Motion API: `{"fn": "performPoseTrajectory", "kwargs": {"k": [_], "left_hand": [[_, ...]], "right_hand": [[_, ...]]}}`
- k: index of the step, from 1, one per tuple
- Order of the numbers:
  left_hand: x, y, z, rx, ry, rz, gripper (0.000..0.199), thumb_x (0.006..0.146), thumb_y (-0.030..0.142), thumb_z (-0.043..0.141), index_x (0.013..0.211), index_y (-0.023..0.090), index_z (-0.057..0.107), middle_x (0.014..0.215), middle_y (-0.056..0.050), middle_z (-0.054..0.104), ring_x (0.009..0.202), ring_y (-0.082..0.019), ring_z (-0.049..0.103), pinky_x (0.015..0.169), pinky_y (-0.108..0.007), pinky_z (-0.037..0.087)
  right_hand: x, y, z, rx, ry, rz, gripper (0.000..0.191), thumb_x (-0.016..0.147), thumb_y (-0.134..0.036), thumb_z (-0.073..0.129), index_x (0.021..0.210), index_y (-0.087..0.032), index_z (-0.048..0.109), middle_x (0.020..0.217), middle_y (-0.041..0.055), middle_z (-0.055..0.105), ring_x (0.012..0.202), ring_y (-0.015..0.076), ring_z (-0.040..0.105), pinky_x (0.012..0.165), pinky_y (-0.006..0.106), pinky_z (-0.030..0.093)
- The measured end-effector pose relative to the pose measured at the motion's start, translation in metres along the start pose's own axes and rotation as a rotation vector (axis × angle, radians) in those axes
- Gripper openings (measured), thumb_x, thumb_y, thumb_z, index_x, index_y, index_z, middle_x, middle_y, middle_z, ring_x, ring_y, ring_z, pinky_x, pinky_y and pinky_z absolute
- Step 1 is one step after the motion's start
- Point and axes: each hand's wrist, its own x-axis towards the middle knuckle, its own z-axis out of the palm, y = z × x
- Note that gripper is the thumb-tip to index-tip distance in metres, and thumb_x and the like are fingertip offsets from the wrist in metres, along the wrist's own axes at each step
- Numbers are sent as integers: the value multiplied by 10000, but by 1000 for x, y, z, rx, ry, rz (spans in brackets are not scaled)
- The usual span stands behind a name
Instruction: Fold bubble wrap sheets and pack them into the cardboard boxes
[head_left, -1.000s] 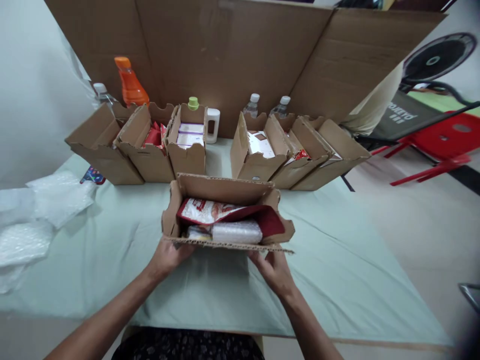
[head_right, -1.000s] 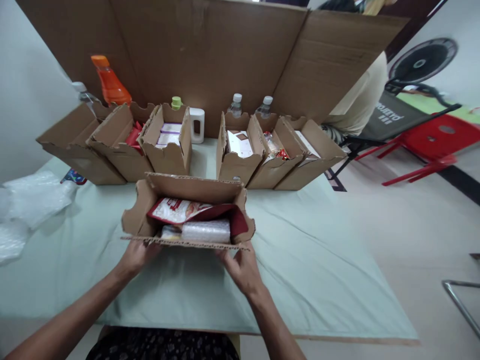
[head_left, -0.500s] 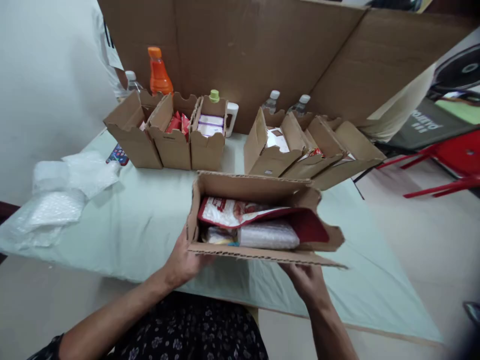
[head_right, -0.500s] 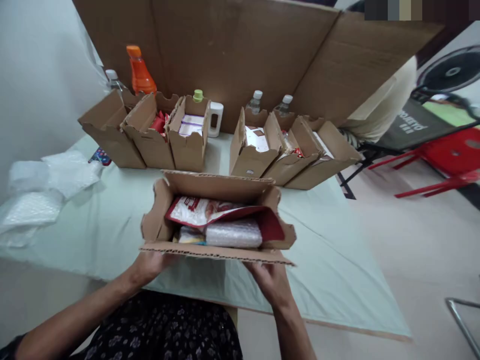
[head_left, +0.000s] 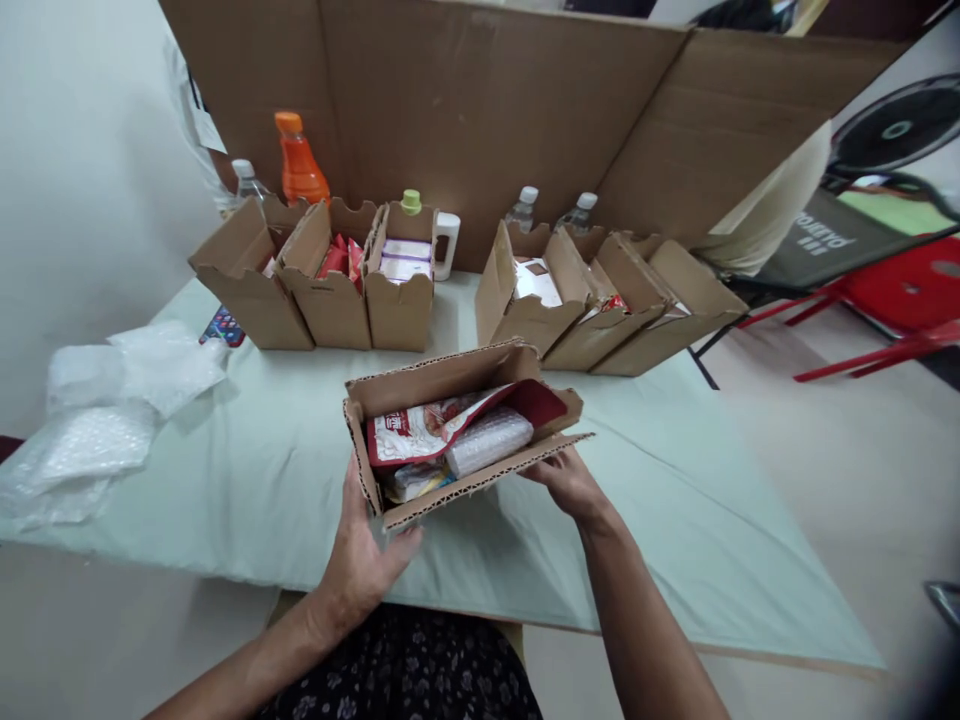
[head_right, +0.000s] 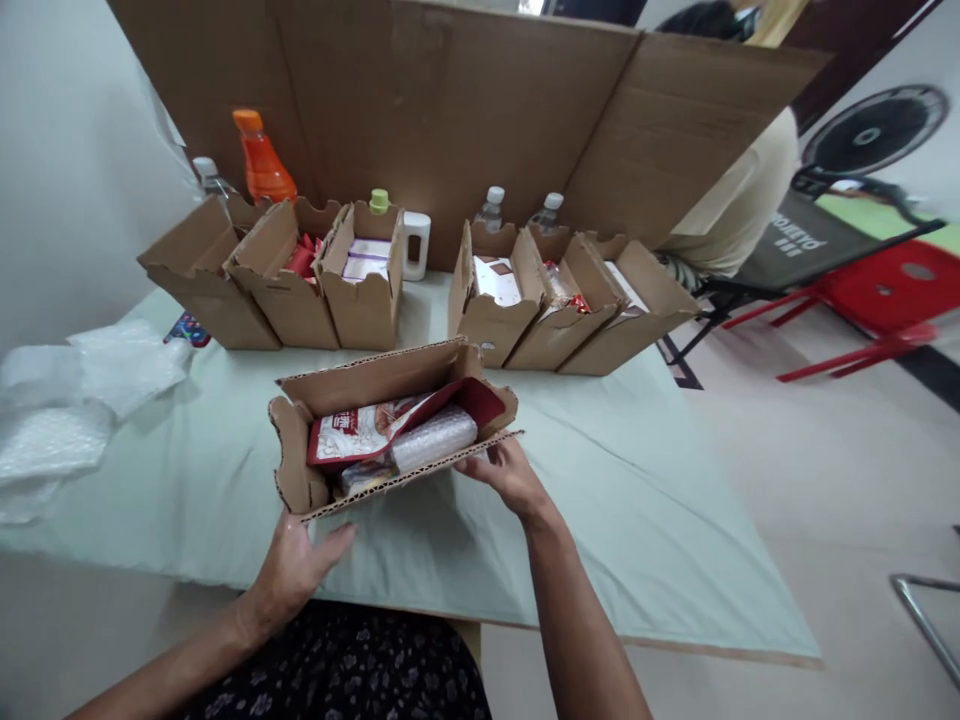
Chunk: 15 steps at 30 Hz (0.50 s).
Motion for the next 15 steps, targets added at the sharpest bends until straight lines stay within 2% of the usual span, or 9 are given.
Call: {"fn": "performPoseTrajectory", "kwargs": {"k": [4,8,12,15], "left_hand": [[-20,-7,-4,46,-27,2,993,893,437,700,1676,196,138,1706,-183,278,1570,-391,297,1278,-589,285],[-30,-8,-3,128,-64,71,955,895,326,659,1680,218,126,1727,-168,225,1582,-394,262,1263,-610,298],[-29,-4,4,152,-152,164,955,892,229,612,1684,269,80,1763,-130,99,1618,-378,156,1263,-598,300],[-26,-1,10,155,-213,189,964,871,191,601,1683,265,87,1769,-139,20,1626,-400,87,1255,-636,280]], "right_hand": [[31,1,-7,70,-116,76,571,571,-450,924,1064,-238,729,1099,69,762,1106,341,678,964,494,570],[62,-7,-6,78,-145,-8,571,614,-392,881,1139,-242,715,1159,62,753,1192,333,648,1041,479,528],[85,-15,5,33,6,-168,656,679,-354,836,1300,-274,641,1354,56,690,1286,303,613,1140,456,463],[98,-13,16,22,133,-231,648,752,-387,779,1362,-264,600,1460,71,630,1334,286,590,1179,445,430]]}}
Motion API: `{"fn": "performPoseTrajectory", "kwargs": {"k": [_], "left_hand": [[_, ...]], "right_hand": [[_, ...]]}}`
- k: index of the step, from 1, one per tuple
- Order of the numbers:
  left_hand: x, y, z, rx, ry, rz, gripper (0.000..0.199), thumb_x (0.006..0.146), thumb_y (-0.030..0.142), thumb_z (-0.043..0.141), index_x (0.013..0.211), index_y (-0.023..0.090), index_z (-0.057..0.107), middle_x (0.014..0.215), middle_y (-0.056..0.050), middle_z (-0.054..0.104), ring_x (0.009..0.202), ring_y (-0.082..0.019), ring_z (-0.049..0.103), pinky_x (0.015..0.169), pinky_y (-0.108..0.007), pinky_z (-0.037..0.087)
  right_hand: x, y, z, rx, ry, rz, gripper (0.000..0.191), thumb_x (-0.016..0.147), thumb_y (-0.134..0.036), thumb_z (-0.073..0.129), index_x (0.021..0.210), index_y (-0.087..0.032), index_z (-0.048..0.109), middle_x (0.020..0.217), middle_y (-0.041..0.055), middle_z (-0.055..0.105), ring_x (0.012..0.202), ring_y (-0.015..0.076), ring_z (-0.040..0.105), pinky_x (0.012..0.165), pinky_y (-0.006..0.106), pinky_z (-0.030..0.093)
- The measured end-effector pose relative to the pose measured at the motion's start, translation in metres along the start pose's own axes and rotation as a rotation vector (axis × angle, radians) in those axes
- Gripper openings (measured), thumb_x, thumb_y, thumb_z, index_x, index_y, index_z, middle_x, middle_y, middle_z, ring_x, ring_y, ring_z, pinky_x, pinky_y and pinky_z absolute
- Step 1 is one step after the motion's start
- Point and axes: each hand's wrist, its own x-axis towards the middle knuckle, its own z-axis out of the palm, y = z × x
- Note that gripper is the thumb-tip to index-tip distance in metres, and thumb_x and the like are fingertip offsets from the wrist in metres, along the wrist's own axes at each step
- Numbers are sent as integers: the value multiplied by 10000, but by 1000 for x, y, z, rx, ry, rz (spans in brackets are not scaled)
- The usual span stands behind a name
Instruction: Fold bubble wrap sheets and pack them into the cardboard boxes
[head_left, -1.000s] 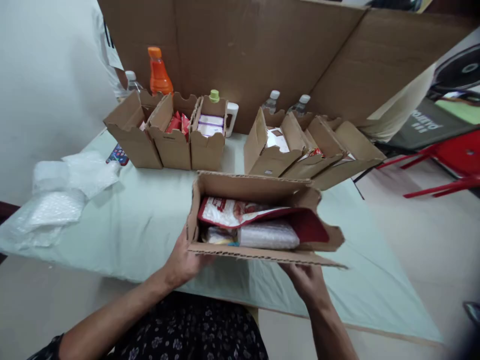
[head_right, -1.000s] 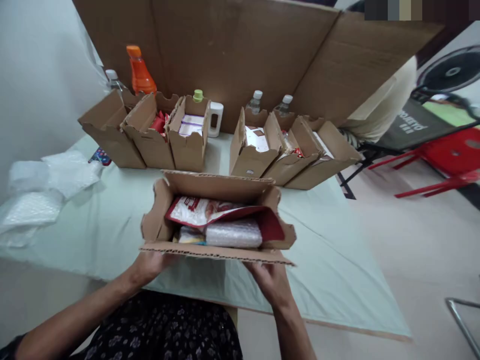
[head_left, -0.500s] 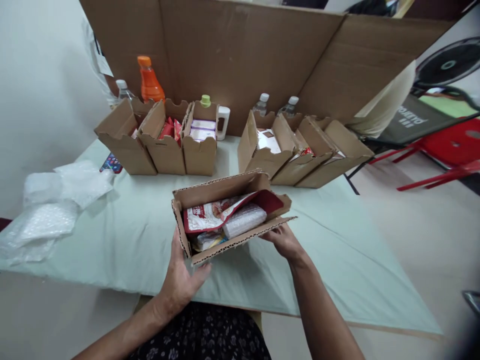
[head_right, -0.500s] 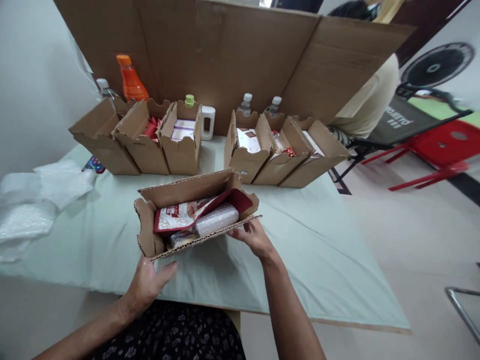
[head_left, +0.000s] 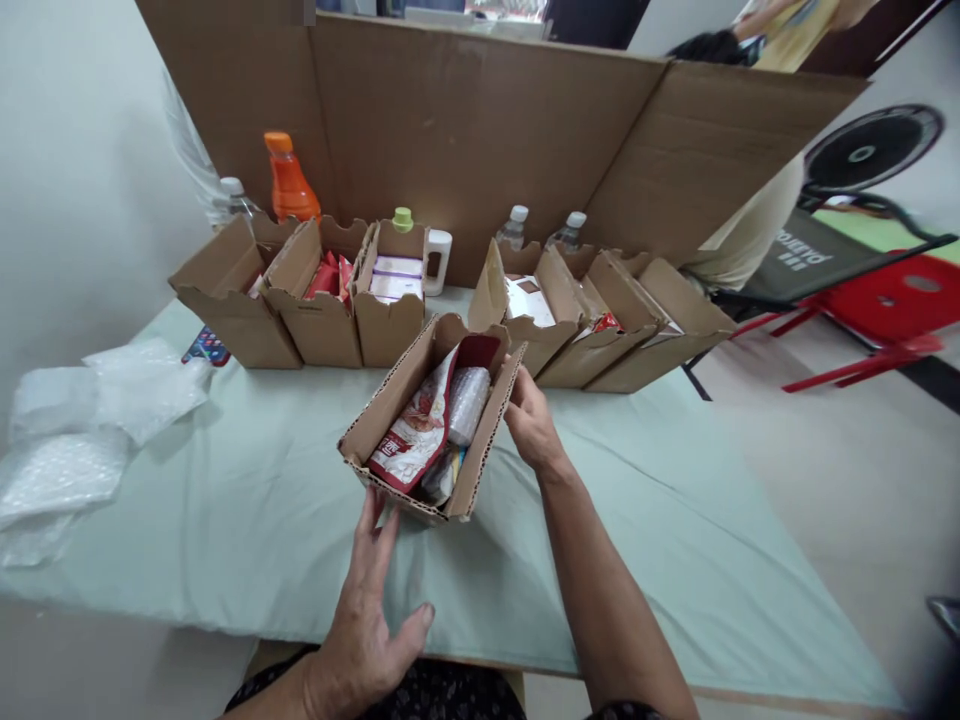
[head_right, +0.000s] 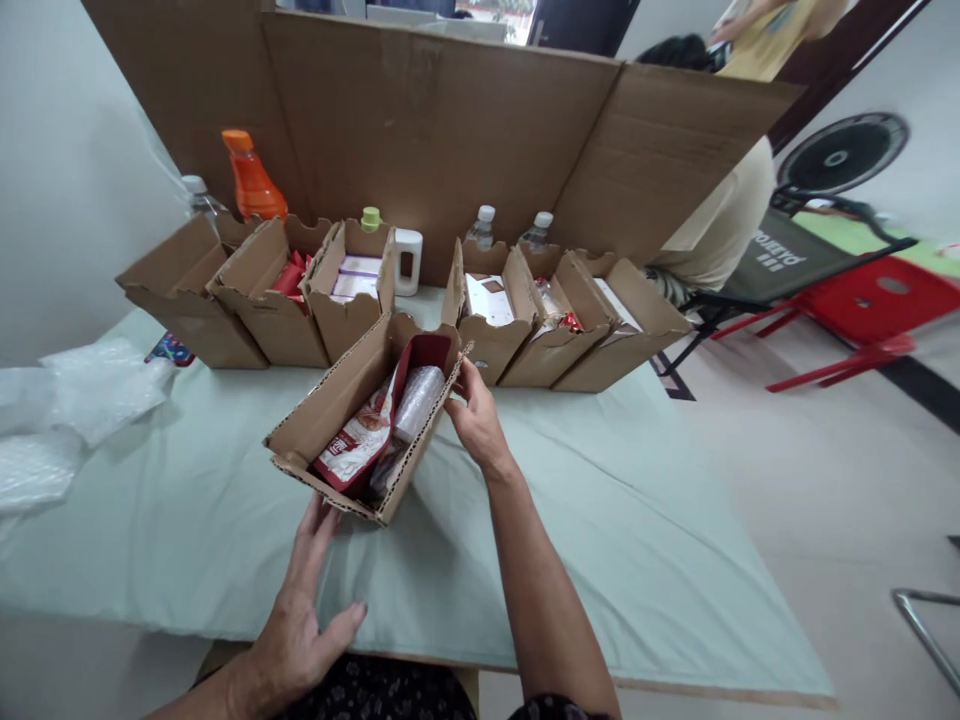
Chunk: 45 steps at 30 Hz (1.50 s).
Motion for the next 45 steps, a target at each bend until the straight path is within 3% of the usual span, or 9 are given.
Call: {"fn": "performPoseTrajectory", "kwargs": {"k": [5,12,20,23,25,28,33,38,45], "left_hand": [[6,1,9,-3,-24,15,963,827,185,638,1666,279,176,1766,-156,-4,1615,-455,73,1199,-699,340],[20,0,17,-23,-24,43,967,811,166,634,1663,323,202,1772,-113,8,1606,-446,150,1171,-698,401],[22,0,30,-7,-40,63,891,824,135,601,1633,322,278,1770,-108,-43,1576,-453,258,1169,-669,425],[24,-10,24,1,25,49,785,870,159,589,1600,315,346,1707,-164,229,1508,-418,401,1138,-636,472],[32,-21,12,-1,167,-21,765,905,186,596,1608,306,321,1566,-180,431,1410,-373,513,1095,-593,520],[58,-33,-5,2,327,-124,866,898,254,675,1642,303,234,1559,-174,437,1380,-350,526,1054,-543,555],[102,-28,-1,-133,162,0,764,936,265,663,1615,297,316,1591,-141,476,1461,-317,491,1199,-538,442],[119,-16,16,-231,89,136,713,972,204,606,1617,324,327,1671,-115,394,1554,-297,372,1265,-529,353],[139,-31,12,-231,137,-14,614,966,276,612,1552,228,437,1566,-148,534,1408,-285,558,1197,-494,452]], "right_hand": [[9,7,14,-45,107,-38,603,855,-487,672,1399,-241,587,1485,78,623,1374,271,564,1197,461,416],[6,2,31,-77,182,-77,607,992,-579,480,1475,-221,561,1556,105,557,1450,260,493,1256,488,331],[6,5,34,-58,255,-125,614,997,-637,453,1421,-220,605,1506,117,591,1418,262,516,1243,496,344],[1,-1,29,-73,321,-111,578,989,-634,469,1320,-201,664,1383,129,666,1303,269,597,1172,491,426],[-4,-11,23,-106,336,-106,574,977,-638,491,1289,-192,675,1300,126,700,1219,268,637,1109,474,478],[-8,-32,11,-221,223,-59,592,923,-645,587,1316,-210,673,1225,109,725,1136,271,662,1035,455,518],[-10,-61,-5,-370,-25,14,448,954,-528,567,1264,-251,735,1278,70,740,1155,289,660,1057,475,496],[-16,-64,-18,-437,20,6,432,975,-493,549,1296,-270,734,1332,44,728,1233,306,638,1110,485,463],[4,-51,-3,-349,33,-33,536,952,-641,569,1300,-264,724,1374,84,698,1286,307,619,1157,514,432]]}}
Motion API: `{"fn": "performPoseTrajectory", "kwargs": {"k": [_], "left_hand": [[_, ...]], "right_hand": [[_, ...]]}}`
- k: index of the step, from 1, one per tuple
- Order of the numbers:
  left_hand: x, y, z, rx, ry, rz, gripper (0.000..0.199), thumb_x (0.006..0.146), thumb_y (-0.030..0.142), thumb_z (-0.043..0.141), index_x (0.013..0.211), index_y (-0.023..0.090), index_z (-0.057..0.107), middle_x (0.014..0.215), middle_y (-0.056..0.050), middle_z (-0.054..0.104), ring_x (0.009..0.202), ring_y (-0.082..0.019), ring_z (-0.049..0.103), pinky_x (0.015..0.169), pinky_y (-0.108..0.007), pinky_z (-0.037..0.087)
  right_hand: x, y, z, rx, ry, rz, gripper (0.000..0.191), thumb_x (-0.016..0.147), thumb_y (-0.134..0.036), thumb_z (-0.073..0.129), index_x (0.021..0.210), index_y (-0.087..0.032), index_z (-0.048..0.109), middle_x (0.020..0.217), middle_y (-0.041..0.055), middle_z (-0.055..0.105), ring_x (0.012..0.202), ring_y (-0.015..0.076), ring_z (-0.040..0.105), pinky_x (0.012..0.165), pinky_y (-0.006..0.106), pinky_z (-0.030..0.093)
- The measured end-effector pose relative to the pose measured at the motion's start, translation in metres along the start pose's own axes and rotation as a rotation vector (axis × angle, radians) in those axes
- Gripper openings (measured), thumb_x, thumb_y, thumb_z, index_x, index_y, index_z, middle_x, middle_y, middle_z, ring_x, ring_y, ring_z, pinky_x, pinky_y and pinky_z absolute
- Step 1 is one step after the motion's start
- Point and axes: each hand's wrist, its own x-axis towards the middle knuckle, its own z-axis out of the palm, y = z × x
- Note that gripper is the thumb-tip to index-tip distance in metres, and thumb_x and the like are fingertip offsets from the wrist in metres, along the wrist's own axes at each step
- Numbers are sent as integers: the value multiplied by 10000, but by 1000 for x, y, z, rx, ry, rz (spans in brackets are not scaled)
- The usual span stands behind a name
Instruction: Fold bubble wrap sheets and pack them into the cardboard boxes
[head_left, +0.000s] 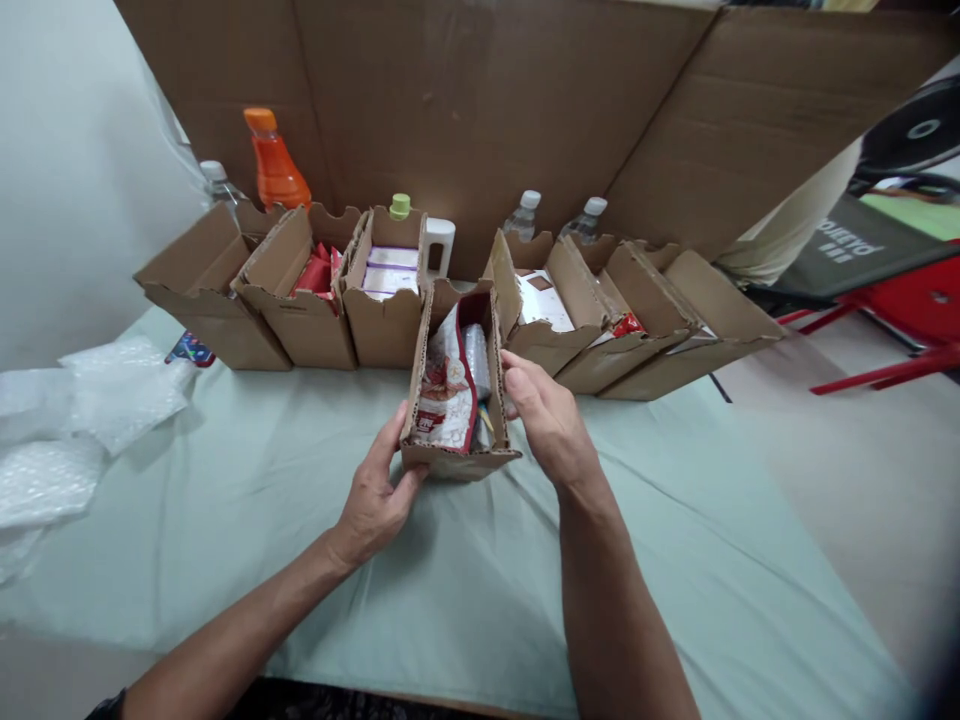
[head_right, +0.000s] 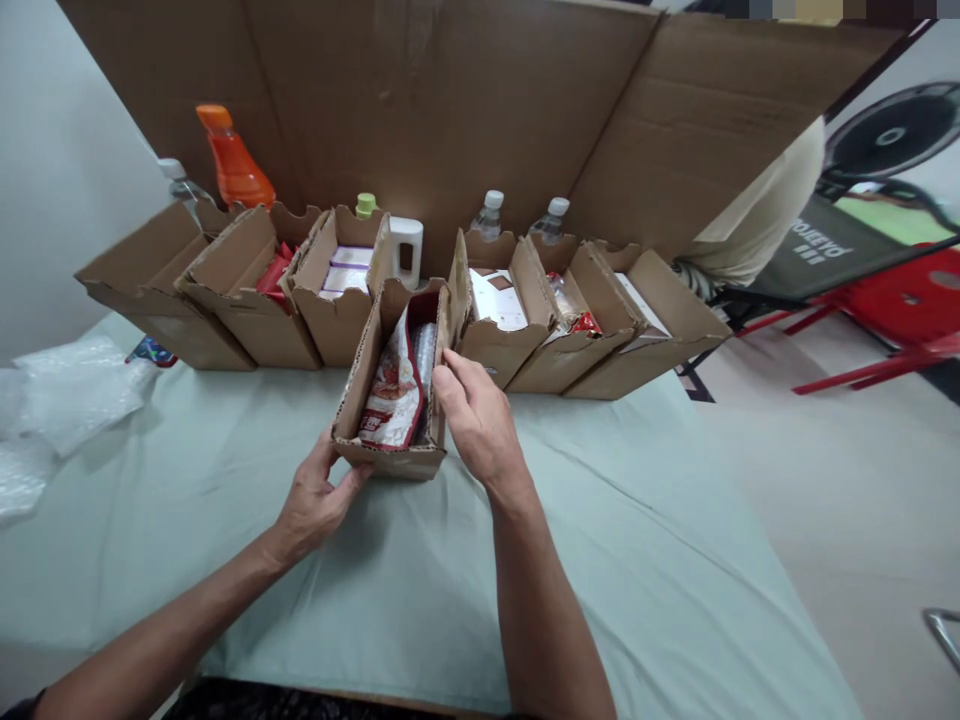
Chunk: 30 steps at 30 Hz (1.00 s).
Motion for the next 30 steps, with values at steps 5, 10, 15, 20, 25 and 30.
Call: {"fn": "performPoseTrajectory", "kwargs": {"k": [5,10,15,20,25,30], "left_hand": [[50,-13,14,95,67,-71,538,900,281,636,1426,198,561,1312,-119,693,1150,-236,690,956,-378,596],[105,-25,28,314,124,-154,305,861,321,694,1109,145,726,1042,-108,755,916,-226,713,841,-346,564],[136,-28,37,457,149,-220,282,909,377,665,1015,136,765,966,-124,789,901,-249,727,825,-332,523],[146,-35,43,524,157,-243,301,935,412,646,1029,163,786,970,-123,814,932,-272,757,805,-330,526],[117,-43,20,555,4,-175,238,936,271,597,1058,181,780,1047,-118,815,978,-268,758,902,-377,560],[32,-53,-29,565,-220,34,231,865,222,652,1059,210,776,1287,-118,749,1280,-318,651,1113,-510,504]], "right_hand": [[7,40,16,272,313,63,582,984,-648,472,1305,-212,684,1301,122,715,1184,261,674,1000,442,542],[-7,106,32,164,371,168,481,948,-579,513,1184,-199,692,1225,123,723,1115,252,665,998,465,529],[-21,133,47,27,321,132,378,908,-519,562,1054,-206,715,1228,138,699,1195,273,611,1093,482,459],[-22,130,49,-8,270,113,346,903,-483,555,1042,-207,712,1282,161,674,1186,279,628,980,441,529],[-27,115,47,-16,239,105,313,893,-428,543,1018,-192,706,1145,157,732,1056,271,683,911,433,555],[1,42,65,-23,35,-63,375,963,-353,516,1284,-216,656,1009,68,767,863,193,701,853,348,570]]}}
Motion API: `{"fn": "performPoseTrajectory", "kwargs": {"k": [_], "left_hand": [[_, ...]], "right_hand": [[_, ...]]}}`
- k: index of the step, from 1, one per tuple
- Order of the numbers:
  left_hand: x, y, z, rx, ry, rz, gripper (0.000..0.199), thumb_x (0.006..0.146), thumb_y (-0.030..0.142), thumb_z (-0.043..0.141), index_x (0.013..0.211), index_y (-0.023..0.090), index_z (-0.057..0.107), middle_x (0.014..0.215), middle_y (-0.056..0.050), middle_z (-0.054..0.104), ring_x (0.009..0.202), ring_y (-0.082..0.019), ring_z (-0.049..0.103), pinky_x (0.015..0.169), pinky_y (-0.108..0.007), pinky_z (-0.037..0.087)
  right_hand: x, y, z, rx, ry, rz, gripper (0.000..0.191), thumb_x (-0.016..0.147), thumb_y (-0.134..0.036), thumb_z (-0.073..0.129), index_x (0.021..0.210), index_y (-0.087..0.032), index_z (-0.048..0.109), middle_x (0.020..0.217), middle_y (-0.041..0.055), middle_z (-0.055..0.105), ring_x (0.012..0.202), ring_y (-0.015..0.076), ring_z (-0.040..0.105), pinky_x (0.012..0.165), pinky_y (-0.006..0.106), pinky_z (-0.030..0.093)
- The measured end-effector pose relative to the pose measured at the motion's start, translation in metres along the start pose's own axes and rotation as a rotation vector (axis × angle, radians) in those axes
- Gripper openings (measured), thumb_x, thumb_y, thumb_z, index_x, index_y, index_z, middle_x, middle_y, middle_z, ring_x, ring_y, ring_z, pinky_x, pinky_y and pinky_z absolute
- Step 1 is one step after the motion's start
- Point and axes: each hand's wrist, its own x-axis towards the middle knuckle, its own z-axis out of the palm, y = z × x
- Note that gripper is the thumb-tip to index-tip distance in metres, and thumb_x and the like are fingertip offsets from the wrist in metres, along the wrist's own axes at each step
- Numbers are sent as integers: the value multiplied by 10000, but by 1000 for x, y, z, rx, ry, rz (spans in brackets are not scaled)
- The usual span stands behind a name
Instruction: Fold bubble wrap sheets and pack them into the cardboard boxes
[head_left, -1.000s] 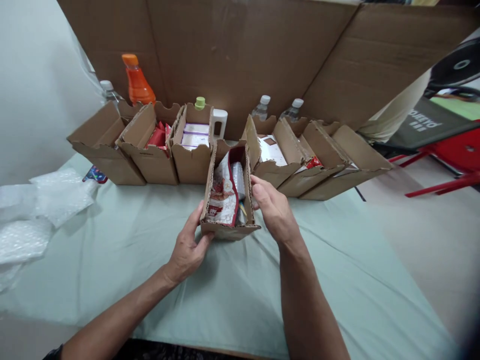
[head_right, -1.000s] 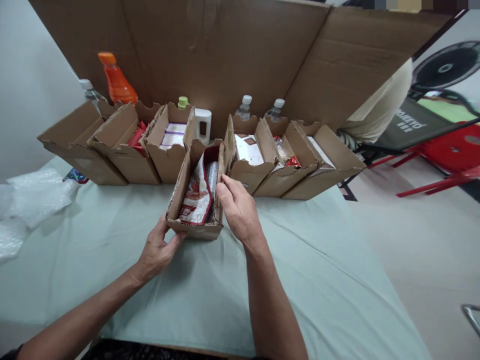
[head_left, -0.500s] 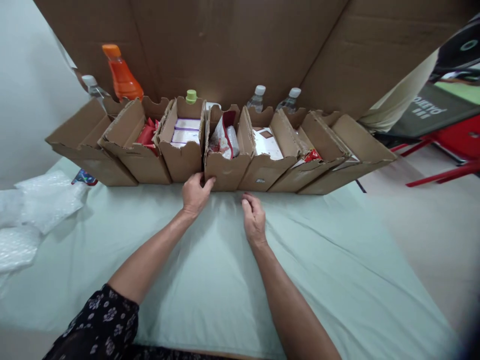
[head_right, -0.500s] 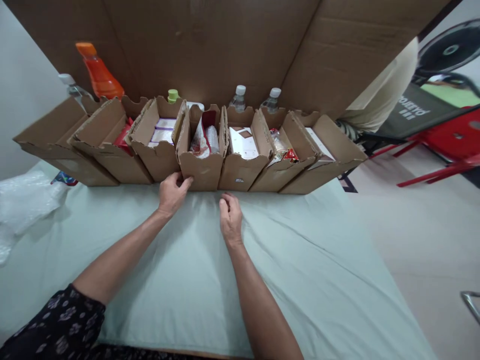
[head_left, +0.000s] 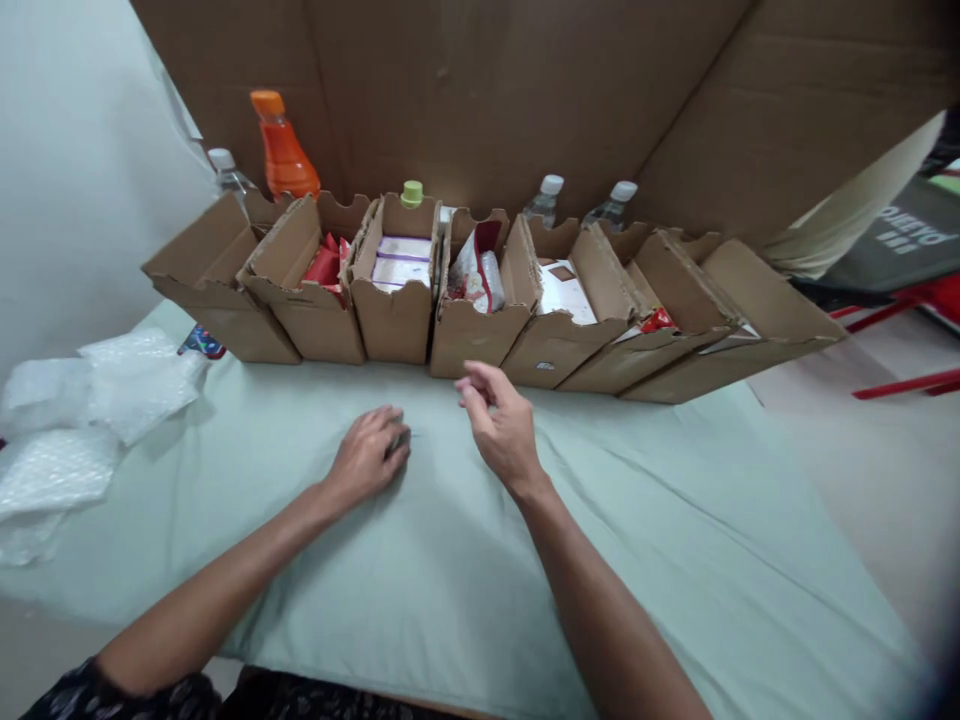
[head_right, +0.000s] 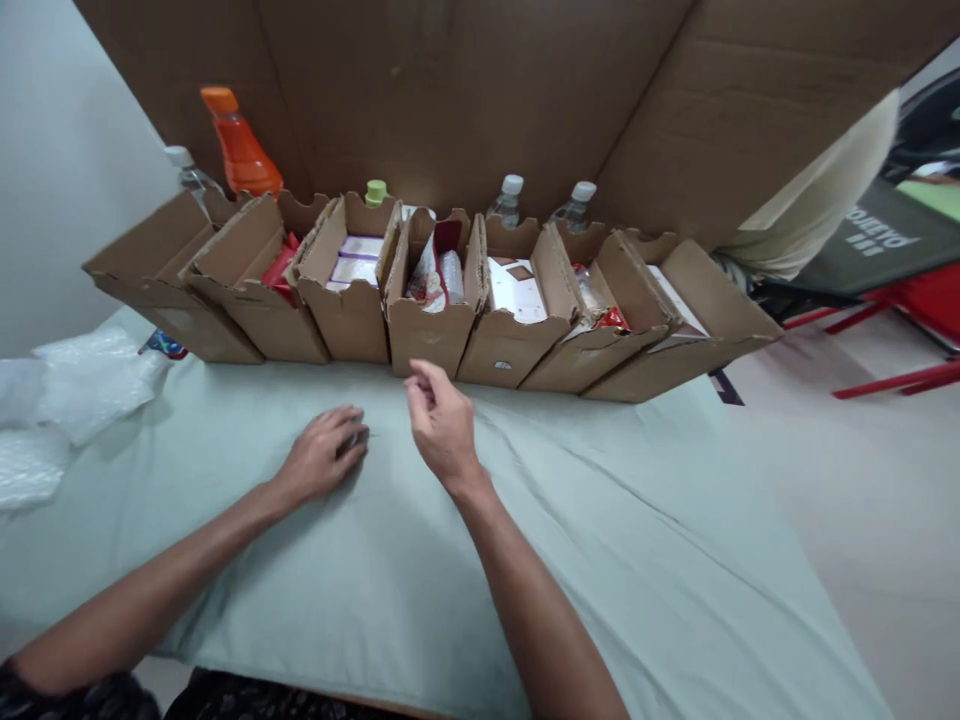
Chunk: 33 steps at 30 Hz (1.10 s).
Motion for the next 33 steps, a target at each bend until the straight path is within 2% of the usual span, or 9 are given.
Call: {"fn": "performPoseTrajectory", "kwargs": {"k": [5,8,11,17,22,26,28,30,33], "left_hand": [[-73,-10,1,80,19,140,355,956,220,556,1287,186,680,1488,-159,614,1428,-343,533,1183,-615,436],[-82,-8,3,5,50,140,325,951,204,567,1251,179,691,1463,-167,629,1413,-345,549,1183,-615,443],[-78,-8,1,-176,155,51,300,946,227,584,1220,189,700,1371,-160,685,1334,-325,614,1149,-581,491],[-68,-17,-18,-602,384,-424,458,924,390,638,1323,166,624,1370,-173,660,1274,-308,638,1136,-543,493],[-71,-15,-36,-783,483,-487,646,831,386,696,1422,177,543,1473,-186,589,1338,-339,595,1173,-551,445],[-85,2,-37,-821,355,-349,845,797,285,682,1580,230,369,1631,-157,435,1510,-349,421,1243,-540,354],[-95,12,-32,-822,245,-314,866,817,283,679,1607,244,327,1670,-141,381,1545,-349,365,1263,-530,319],[-106,23,-26,-803,144,-297,822,823,303,688,1582,229,383,1644,-142,421,1524,-362,392,1254,-520,331],[-112,37,-15,-774,43,-325,667,824,338,679,1457,185,537,1420,-155,625,1311,-355,591,1123,-488,472]], "right_hand": [[84,-83,41,-527,-253,-112,602,955,-205,501,1554,-209,451,972,64,777,879,240,711,901,401,531],[119,-102,63,-784,-325,-63,425,974,-190,506,1382,-147,616,1126,158,766,1005,297,716,876,406,518],[118,-105,70,-896,-337,-53,307,1012,-217,478,1208,-142,701,1150,186,761,1025,306,718,814,364,491],[15,-108,28,-834,-347,-80,215,1018,-257,495,977,-202,699,817,66,771,726,224,715,638,291,400],[-83,-104,-53,-523,-221,-254,188,1013,-254,546,911,-228,703,721,-2,738,569,127,666,565,226,453],[-142,-75,-120,-441,146,-107,153,963,-323,655,1084,-265,729,925,38,802,752,174,759,680,237,574],[-171,-54,-142,-337,257,66,506,945,-365,671,1433,-273,576,1232,106,768,994,238,777,781,298,621],[-196,-34,-150,-253,154,209,773,903,-419,706,1592,-268,390,1426,152,665,1112,284,752,823,355,642],[-207,-11,-136,-277,-96,317,694,841,-501,741,1453,-219,573,1340,166,712,1094,333,748,855,430,639]]}}
